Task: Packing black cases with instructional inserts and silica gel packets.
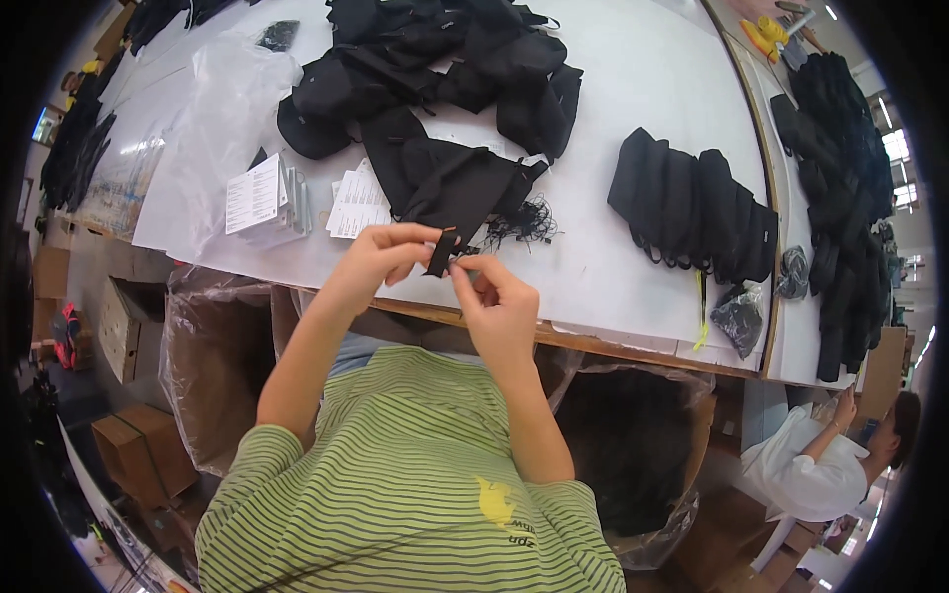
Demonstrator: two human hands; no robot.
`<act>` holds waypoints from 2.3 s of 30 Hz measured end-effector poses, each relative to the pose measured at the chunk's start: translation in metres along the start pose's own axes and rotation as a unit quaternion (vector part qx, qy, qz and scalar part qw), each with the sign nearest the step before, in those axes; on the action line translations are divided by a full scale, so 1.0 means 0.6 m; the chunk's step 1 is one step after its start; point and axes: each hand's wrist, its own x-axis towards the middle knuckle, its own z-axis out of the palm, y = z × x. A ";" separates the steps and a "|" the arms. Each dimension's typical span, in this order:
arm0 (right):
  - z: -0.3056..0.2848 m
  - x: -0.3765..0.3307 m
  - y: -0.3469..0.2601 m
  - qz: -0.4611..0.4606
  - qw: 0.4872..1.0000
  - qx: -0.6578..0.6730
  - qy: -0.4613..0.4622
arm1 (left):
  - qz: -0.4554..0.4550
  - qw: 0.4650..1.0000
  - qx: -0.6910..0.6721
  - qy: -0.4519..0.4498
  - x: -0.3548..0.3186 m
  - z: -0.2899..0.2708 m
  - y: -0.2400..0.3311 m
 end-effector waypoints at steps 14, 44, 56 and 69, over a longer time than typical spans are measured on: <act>0.003 -0.018 0.017 -0.010 0.987 -0.044 -0.157 | 0.160 0.944 0.246 0.154 -0.070 0.030 -0.045; -0.014 -0.039 -0.018 -0.005 0.921 0.369 -0.121 | 0.131 0.990 0.031 0.039 -0.107 0.083 0.004; -0.021 -0.048 -0.021 -0.101 0.970 0.191 -0.112 | 0.151 0.981 0.118 0.024 -0.103 0.066 0.000; -0.090 -0.024 -0.005 0.049 0.932 0.342 -0.107 | 0.320 0.794 0.502 -0.119 0.040 0.038 0.048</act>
